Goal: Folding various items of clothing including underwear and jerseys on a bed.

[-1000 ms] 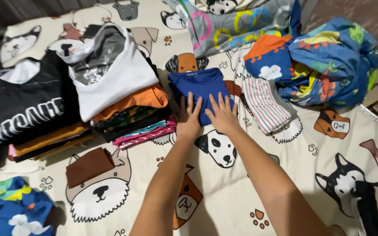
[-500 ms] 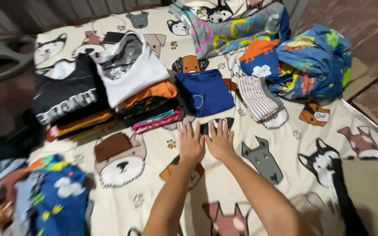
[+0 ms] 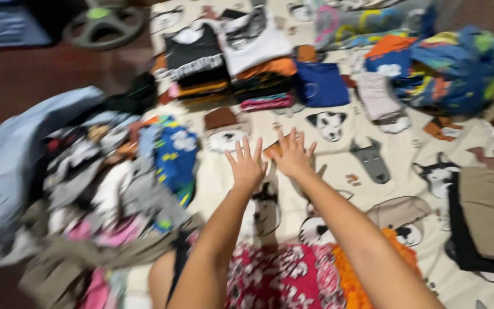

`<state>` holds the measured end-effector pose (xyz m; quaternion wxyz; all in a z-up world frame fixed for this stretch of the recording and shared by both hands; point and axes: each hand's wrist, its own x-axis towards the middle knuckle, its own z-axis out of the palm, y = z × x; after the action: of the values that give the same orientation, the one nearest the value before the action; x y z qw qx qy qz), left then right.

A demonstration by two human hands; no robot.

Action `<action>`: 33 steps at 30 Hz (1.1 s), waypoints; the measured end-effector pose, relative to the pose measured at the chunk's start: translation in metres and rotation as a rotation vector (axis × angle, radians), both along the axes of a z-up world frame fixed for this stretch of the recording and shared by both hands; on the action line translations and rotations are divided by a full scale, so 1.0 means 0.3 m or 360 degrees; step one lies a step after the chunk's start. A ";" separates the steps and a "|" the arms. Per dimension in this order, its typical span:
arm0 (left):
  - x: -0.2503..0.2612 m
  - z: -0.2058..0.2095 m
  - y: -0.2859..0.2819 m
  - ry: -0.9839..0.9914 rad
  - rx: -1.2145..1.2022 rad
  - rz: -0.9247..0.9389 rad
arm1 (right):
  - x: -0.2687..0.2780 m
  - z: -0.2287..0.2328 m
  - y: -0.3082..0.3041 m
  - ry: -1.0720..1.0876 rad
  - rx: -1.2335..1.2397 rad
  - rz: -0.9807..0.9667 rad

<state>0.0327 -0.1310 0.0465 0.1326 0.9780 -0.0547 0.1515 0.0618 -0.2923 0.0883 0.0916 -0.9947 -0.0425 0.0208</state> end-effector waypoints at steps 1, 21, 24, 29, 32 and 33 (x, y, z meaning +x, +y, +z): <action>-0.035 0.037 0.062 0.0008 0.0007 0.0041 | -0.020 0.010 0.039 0.0008 0.0007 0.0041; -0.310 0.120 1.087 -0.0199 0.0159 0.0859 | -0.210 0.138 1.061 -0.0264 0.0180 0.0862; -0.320 0.120 1.216 -0.0240 0.0206 0.0933 | -0.215 0.133 1.165 -0.0246 0.0192 0.0944; -0.275 0.110 1.372 -0.0120 0.0351 0.1028 | -0.207 0.122 1.255 -0.0168 0.0228 0.0999; -0.207 0.019 1.442 -0.0046 0.0401 0.1069 | -0.183 0.090 1.259 -0.0130 0.0230 0.0997; -0.185 -0.022 1.460 -0.0025 0.0402 0.1074 | -0.174 0.074 1.254 -0.0122 0.0224 0.0991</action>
<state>-0.0226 0.3070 0.0397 -0.0471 0.9485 0.2519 0.1862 0.0097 0.0838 0.1104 0.1477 -0.9251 -0.3497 0.0075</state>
